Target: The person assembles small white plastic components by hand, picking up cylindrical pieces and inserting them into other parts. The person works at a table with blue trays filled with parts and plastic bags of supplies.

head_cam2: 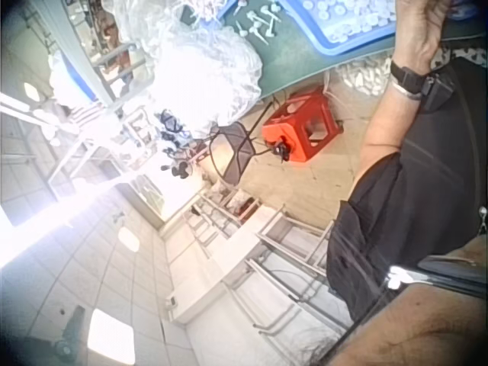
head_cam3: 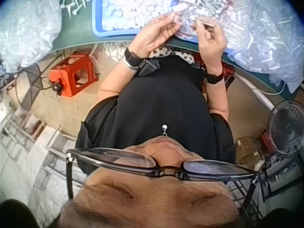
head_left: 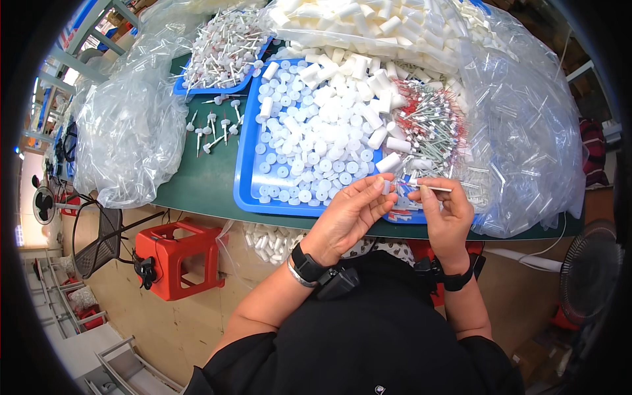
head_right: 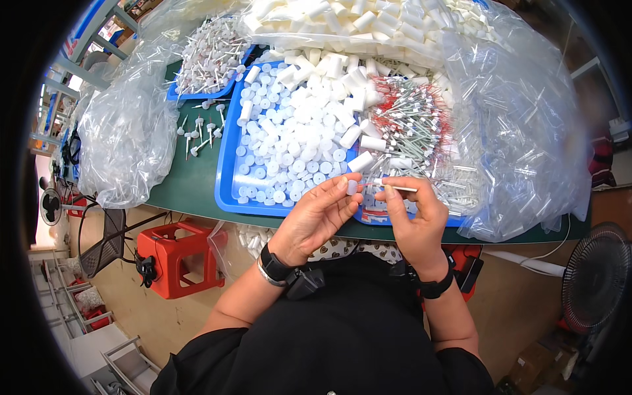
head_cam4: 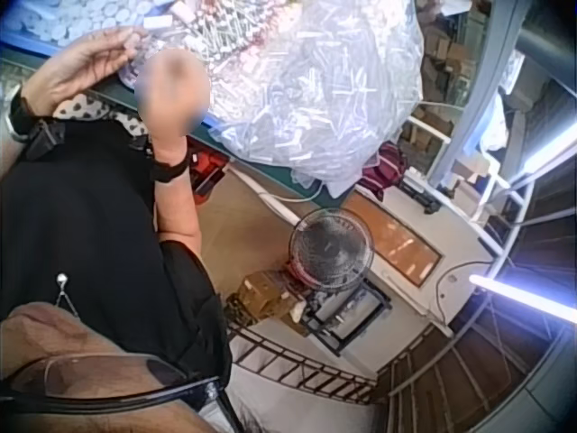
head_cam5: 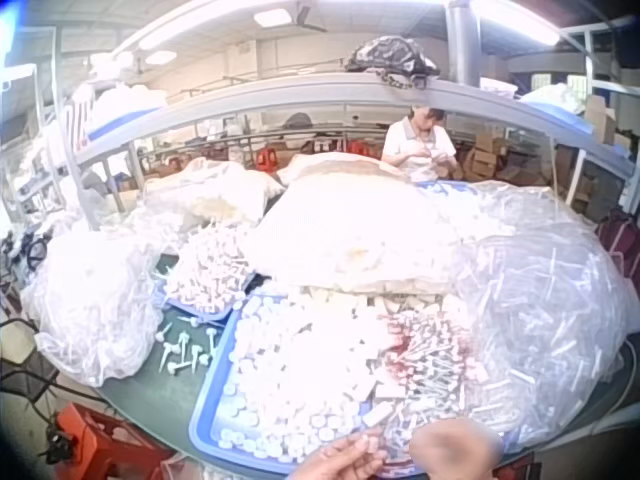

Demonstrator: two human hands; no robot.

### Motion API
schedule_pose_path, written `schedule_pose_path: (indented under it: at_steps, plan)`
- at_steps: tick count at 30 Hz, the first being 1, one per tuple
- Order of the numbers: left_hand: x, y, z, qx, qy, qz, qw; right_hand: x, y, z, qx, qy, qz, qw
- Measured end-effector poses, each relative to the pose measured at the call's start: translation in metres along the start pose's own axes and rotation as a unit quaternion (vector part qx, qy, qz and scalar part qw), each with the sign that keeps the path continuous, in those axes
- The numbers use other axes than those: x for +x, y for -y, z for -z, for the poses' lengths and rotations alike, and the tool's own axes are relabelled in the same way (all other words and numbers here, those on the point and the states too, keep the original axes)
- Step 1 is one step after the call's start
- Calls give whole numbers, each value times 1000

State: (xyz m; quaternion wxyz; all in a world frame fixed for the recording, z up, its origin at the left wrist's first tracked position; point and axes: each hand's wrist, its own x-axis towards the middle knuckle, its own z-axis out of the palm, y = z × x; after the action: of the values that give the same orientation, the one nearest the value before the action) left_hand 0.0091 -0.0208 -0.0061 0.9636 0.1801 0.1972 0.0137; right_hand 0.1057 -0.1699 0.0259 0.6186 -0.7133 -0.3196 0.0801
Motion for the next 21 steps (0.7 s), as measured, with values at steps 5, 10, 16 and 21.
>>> schedule_pose_path:
  at_steps: [5,10,16,21]
  plan:
    - [1,1,3,-12,2,0,1000,1,-2,2,-81,42,132,987]
    - [1,3,4,15,24,6,1000,5,1,1,-139,83,177,971]
    - [-1,4,-2,62,-7,-28,998,3,-1,3,-230,107,83,964]
    - [3,13,7,37,13,-2,999,1,7,-1,-94,120,-77,985]
